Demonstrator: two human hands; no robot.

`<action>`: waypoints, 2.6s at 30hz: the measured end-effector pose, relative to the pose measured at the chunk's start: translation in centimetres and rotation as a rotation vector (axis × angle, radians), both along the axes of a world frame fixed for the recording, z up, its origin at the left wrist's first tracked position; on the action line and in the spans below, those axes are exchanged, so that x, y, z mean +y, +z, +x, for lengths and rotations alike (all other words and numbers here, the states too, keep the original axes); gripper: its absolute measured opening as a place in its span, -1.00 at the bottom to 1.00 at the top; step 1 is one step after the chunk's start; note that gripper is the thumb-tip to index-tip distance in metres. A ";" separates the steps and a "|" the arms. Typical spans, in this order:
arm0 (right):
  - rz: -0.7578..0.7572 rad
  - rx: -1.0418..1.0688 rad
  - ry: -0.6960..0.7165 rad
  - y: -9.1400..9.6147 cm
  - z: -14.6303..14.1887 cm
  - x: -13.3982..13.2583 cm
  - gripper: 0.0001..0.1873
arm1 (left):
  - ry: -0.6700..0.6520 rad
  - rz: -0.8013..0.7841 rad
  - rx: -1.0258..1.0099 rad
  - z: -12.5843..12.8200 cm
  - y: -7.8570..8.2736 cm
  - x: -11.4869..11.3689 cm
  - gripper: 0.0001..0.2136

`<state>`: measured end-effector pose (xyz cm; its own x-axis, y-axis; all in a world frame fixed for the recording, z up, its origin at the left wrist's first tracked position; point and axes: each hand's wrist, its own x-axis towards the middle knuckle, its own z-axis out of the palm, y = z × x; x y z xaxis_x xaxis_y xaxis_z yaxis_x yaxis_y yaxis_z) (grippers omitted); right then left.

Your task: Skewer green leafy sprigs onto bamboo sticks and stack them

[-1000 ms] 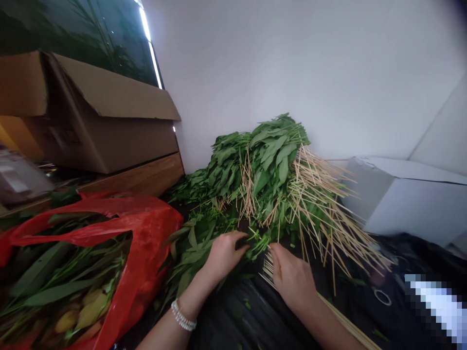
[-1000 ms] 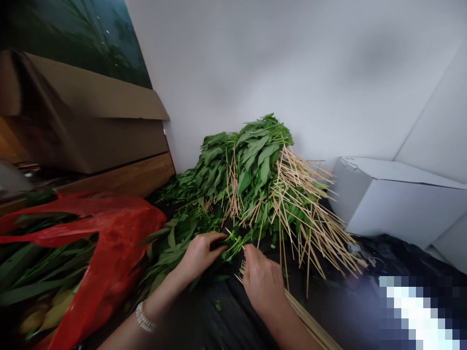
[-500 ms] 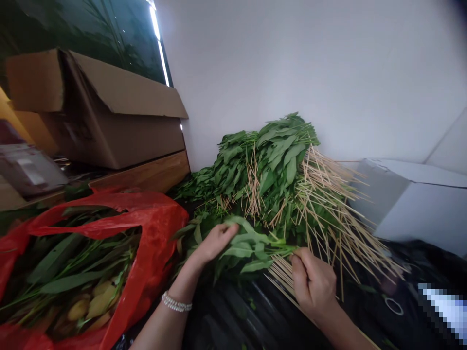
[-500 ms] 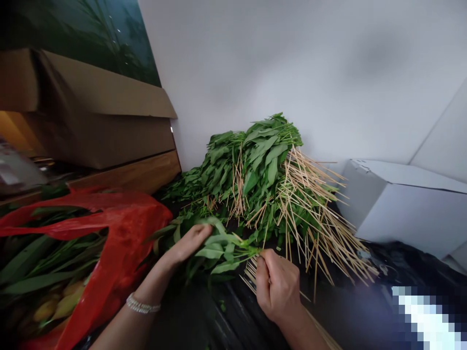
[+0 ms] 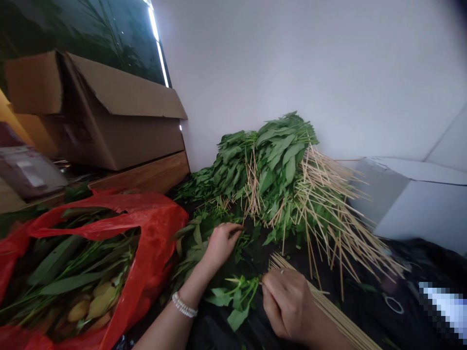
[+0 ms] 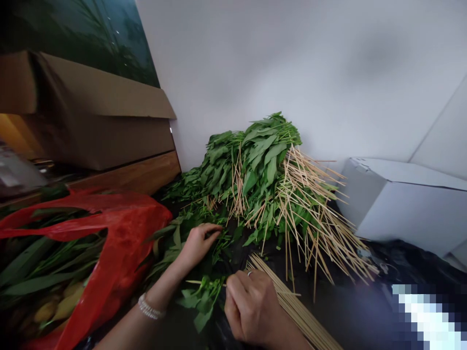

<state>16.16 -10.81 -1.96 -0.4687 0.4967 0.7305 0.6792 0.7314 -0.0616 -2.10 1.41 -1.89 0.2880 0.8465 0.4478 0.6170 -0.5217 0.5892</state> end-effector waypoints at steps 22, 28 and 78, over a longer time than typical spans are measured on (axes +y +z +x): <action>-0.182 0.035 -0.232 -1.4 0.3 1.5 -0.78 | 0.018 0.020 -0.170 0.5 0.1 -0.3 -0.80; -0.270 0.056 -0.381 -2.0 0.7 2.3 -0.75 | -0.111 -0.259 -0.407 0.8 0.7 -0.3 -0.74; -0.245 0.139 -0.404 -2.9 1.4 3.0 -0.73 | -0.070 -0.529 -0.696 2.4 0.7 -1.8 -0.72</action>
